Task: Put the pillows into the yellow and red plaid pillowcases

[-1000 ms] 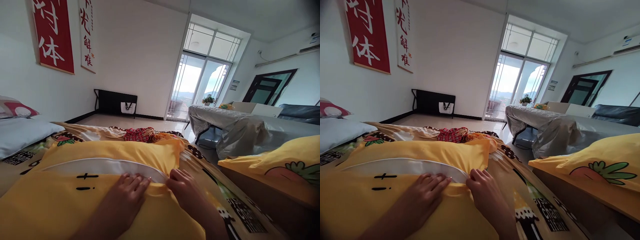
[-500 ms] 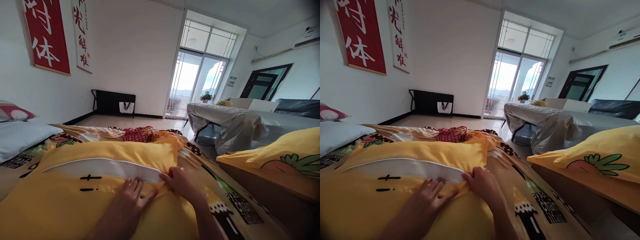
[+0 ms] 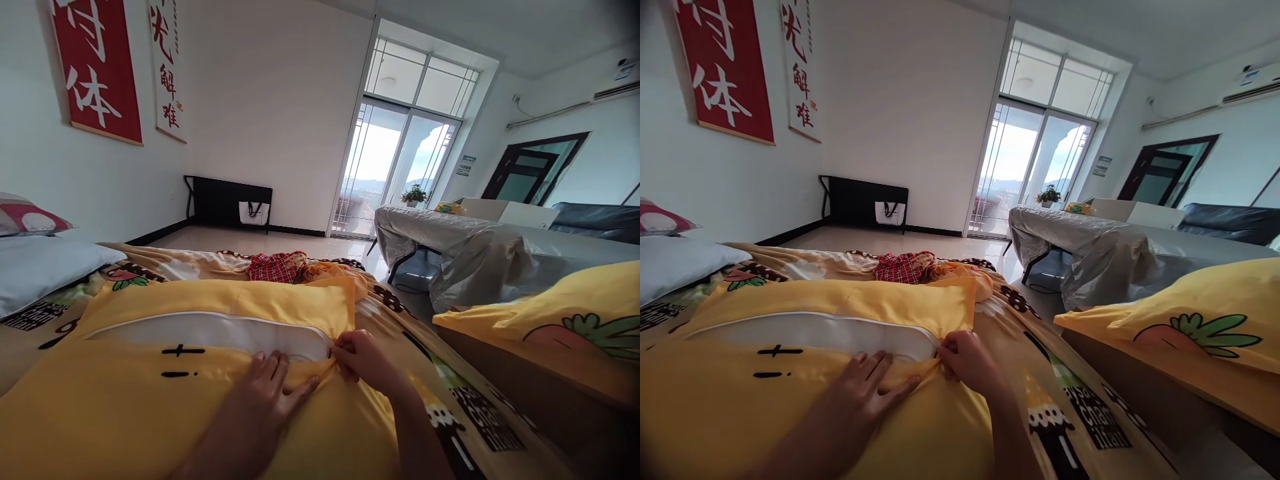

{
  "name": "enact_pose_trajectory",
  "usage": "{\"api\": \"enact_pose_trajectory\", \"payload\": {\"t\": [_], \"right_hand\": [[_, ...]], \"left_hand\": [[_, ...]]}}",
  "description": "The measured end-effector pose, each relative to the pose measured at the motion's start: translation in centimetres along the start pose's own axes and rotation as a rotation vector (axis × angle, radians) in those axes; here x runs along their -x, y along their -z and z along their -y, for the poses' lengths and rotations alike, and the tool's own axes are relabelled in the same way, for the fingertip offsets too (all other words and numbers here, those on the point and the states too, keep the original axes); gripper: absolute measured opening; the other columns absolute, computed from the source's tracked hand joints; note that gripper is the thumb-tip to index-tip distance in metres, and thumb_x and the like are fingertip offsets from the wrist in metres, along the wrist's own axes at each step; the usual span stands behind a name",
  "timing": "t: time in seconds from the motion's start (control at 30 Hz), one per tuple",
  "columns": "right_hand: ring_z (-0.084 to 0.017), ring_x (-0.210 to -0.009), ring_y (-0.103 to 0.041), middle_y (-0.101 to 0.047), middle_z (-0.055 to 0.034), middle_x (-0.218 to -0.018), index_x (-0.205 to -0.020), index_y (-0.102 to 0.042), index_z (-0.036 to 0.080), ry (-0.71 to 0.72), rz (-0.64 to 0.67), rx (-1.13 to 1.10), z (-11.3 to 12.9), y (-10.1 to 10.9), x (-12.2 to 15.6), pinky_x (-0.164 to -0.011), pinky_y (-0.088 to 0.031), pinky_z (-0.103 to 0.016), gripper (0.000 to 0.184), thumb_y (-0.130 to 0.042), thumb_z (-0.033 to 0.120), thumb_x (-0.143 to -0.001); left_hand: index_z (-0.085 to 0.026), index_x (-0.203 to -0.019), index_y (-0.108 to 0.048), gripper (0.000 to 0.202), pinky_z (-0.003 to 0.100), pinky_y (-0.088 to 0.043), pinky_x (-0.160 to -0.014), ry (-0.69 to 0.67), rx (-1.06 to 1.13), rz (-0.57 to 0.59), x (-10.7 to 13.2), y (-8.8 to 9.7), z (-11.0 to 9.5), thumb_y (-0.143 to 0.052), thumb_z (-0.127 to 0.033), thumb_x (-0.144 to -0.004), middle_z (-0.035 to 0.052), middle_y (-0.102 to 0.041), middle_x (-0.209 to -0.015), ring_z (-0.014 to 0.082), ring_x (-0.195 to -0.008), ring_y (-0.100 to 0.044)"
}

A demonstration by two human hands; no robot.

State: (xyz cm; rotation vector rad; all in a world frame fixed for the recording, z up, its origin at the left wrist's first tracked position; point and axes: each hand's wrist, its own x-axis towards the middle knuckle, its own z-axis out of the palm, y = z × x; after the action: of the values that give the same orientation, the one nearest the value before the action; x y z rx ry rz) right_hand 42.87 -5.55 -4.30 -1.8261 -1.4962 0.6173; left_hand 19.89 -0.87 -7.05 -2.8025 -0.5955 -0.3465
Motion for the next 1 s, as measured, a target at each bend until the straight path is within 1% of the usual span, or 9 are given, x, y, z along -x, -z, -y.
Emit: {"api": "enact_pose_trajectory", "payload": {"t": [0.13,0.3,0.37,0.43,0.53,0.63,0.7,0.87,1.0], "right_hand": [[-0.008,-0.037,-0.043,-0.051,0.0033,-0.042,-0.055,-0.049,0.019,0.001,-0.007,-0.101,-0.1,0.4,-0.1,-0.039,-0.033,-0.019,0.021,-0.051,0.029,-0.073],[-0.007,-0.035,-0.04,-0.051,0.0038,-0.04,-0.056,-0.051,0.019,0.008,-0.025,-0.142,-0.7,0.8,-0.4,-0.036,-0.031,-0.018,0.021,-0.052,0.029,-0.074],[-0.007,-0.035,-0.04,-0.051,0.0042,-0.04,-0.057,-0.052,0.018,0.013,-0.025,-0.163,-1.1,0.9,-0.7,-0.036,-0.03,-0.018,0.019,-0.052,0.027,-0.074],[-0.007,-0.035,-0.041,-0.051,0.0044,-0.041,-0.057,-0.053,0.018,0.019,-0.031,-0.186,-1.4,0.9,-0.8,-0.036,-0.03,-0.018,0.017,-0.052,0.025,-0.073],[-0.007,-0.036,-0.041,-0.05,0.0048,-0.04,-0.055,-0.052,0.018,0.038,-0.045,-0.218,-1.3,1.0,-0.8,-0.037,-0.03,-0.019,0.018,-0.052,0.023,-0.073],[-0.007,-0.036,-0.04,-0.05,0.0046,-0.04,-0.053,-0.05,0.019,0.058,-0.032,-0.261,-0.8,1.3,-0.5,-0.038,-0.03,-0.019,0.024,-0.055,0.026,-0.075],[-0.007,-0.036,-0.039,-0.05,0.0045,-0.04,-0.053,-0.05,0.018,0.063,-0.021,-0.285,-0.5,1.6,-0.2,-0.038,-0.029,-0.019,0.026,-0.056,0.028,-0.076],[-0.006,-0.035,-0.039,-0.049,0.0054,-0.038,-0.053,-0.05,0.018,0.069,-0.016,-0.337,-0.5,2.0,-0.2,-0.037,-0.029,-0.018,0.023,-0.058,0.025,-0.074],[-0.006,-0.035,-0.04,-0.05,0.0052,-0.04,-0.055,-0.051,0.018,0.098,0.006,-0.35,-0.9,1.9,-0.4,-0.036,-0.029,-0.018,0.026,-0.06,0.032,-0.075]], "left_hand": [[-0.036,-0.143,-0.035,0.067,0.056,-0.042,-0.094,0.008,-0.022,-0.002,-0.3,0.4,-0.1,-0.044,-0.009,-0.083,0.0227,-0.051,-0.133,0.0358,-0.117,-0.055],[-0.033,-0.136,-0.046,0.065,0.055,-0.04,-0.097,0.049,0.055,0.005,-0.8,1.2,0.1,-0.045,-0.005,-0.077,0.0188,-0.051,-0.135,0.0333,-0.121,-0.052],[-0.025,-0.123,-0.057,0.048,0.052,-0.038,-0.098,0.102,0.149,-0.008,-1.7,2.3,0.0,-0.043,-0.008,-0.081,0.0154,-0.056,-0.129,0.0302,-0.119,-0.053],[-0.019,-0.098,-0.064,0.029,0.046,-0.038,-0.096,0.16,0.286,-0.059,-3.3,3.9,-0.2,-0.037,-0.016,-0.089,0.0108,-0.062,-0.115,0.0252,-0.11,-0.055],[-0.017,-0.079,-0.06,0.033,0.034,-0.041,-0.084,0.182,0.455,-0.113,-6.7,5.7,-0.8,-0.033,-0.027,-0.094,0.0064,-0.064,-0.094,0.0186,-0.091,-0.058],[-0.016,-0.076,-0.064,0.029,0.026,-0.036,-0.063,0.204,0.501,0.002,-9.8,5.7,-1.1,-0.04,-0.028,-0.09,0.0067,-0.065,-0.079,0.0158,-0.069,-0.055],[-0.014,-0.074,-0.068,0.03,0.026,-0.031,-0.057,0.233,0.501,0.088,-11.1,5.1,-1.2,-0.043,-0.027,-0.087,0.0081,-0.066,-0.071,0.0153,-0.062,-0.053],[-0.018,-0.089,-0.075,0.03,0.022,-0.035,-0.063,0.174,0.802,0.121,-11.5,4.3,-0.8,-0.048,-0.026,-0.081,0.0038,-0.073,-0.079,0.0135,-0.068,-0.057],[-0.012,-0.083,-0.075,0.034,0.021,-0.035,-0.061,0.18,0.925,0.213,-11.5,5.1,-0.6,-0.046,-0.029,-0.078,0.002,-0.071,-0.077,0.0133,-0.069,-0.055]]}}
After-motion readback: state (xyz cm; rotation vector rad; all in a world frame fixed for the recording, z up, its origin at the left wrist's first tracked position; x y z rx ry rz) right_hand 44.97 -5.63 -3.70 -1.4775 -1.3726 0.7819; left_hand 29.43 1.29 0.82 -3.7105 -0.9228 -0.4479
